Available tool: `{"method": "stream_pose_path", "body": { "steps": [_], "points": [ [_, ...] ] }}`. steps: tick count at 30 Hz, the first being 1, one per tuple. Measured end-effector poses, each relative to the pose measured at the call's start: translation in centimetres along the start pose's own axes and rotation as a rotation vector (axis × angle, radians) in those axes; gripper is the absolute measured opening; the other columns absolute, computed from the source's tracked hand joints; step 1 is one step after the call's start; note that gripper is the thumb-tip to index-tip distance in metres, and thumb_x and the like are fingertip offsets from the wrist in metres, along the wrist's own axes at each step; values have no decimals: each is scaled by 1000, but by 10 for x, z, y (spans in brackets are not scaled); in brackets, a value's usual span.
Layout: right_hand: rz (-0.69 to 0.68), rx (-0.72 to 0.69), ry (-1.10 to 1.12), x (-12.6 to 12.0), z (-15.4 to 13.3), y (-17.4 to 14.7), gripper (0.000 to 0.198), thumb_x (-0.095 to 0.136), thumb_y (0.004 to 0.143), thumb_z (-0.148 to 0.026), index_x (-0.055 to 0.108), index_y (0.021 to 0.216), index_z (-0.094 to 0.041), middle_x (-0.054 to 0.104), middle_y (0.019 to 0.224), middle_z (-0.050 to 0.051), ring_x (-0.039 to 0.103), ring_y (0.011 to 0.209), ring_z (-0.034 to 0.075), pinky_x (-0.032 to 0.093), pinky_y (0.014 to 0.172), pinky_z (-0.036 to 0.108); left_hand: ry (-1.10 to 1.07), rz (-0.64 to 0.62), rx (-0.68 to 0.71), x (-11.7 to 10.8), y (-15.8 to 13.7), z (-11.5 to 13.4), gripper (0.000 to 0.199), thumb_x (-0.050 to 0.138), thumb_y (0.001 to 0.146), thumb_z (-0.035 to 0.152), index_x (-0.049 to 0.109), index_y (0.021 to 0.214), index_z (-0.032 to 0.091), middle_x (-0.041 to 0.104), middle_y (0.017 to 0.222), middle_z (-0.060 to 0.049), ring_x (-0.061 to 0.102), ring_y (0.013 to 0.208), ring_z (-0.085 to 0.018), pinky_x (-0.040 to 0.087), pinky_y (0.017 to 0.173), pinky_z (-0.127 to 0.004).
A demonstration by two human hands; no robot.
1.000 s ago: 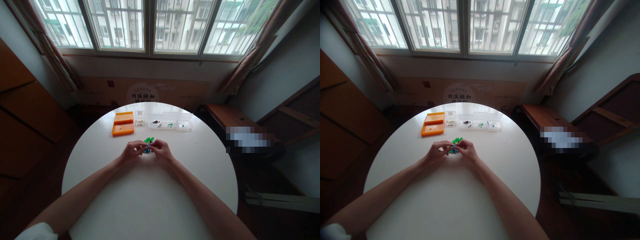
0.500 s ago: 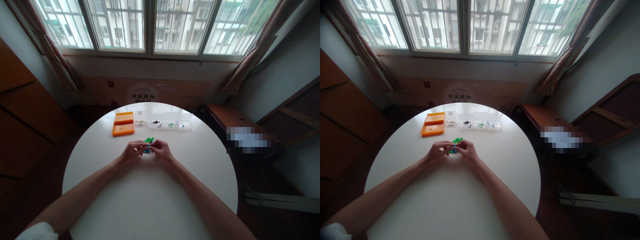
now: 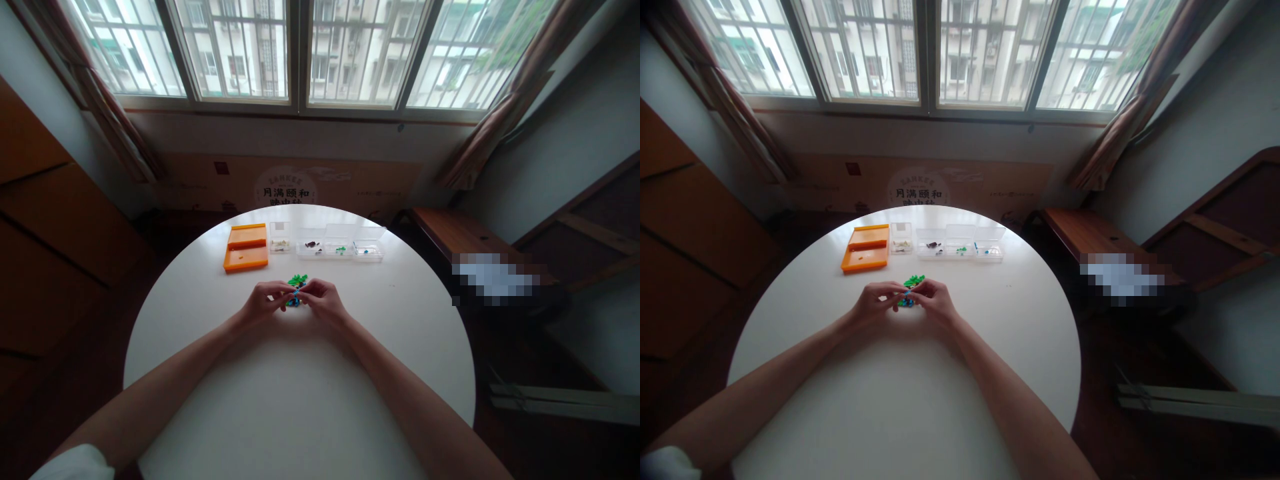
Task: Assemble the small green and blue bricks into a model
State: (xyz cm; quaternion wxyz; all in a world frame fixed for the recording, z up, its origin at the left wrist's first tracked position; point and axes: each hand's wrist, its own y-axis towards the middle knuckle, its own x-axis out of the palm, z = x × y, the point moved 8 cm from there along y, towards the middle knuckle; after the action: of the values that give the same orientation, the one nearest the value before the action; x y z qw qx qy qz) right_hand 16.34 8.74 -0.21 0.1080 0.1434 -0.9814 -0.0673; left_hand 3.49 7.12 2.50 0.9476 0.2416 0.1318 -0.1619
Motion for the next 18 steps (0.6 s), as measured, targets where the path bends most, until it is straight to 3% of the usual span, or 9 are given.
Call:
{"method": "stream_pose_path", "body": {
  "steps": [18],
  "points": [
    [10, -13, -10, -2, 5, 2, 23, 78, 59, -32, 66, 69, -15, 65, 63, 1, 58, 55, 12, 46, 53, 24, -40, -19, -40, 2, 0, -5, 26, 64, 79, 29, 69, 96, 10, 67, 87, -11, 62, 53, -9, 51, 45, -18]
  ]
}}
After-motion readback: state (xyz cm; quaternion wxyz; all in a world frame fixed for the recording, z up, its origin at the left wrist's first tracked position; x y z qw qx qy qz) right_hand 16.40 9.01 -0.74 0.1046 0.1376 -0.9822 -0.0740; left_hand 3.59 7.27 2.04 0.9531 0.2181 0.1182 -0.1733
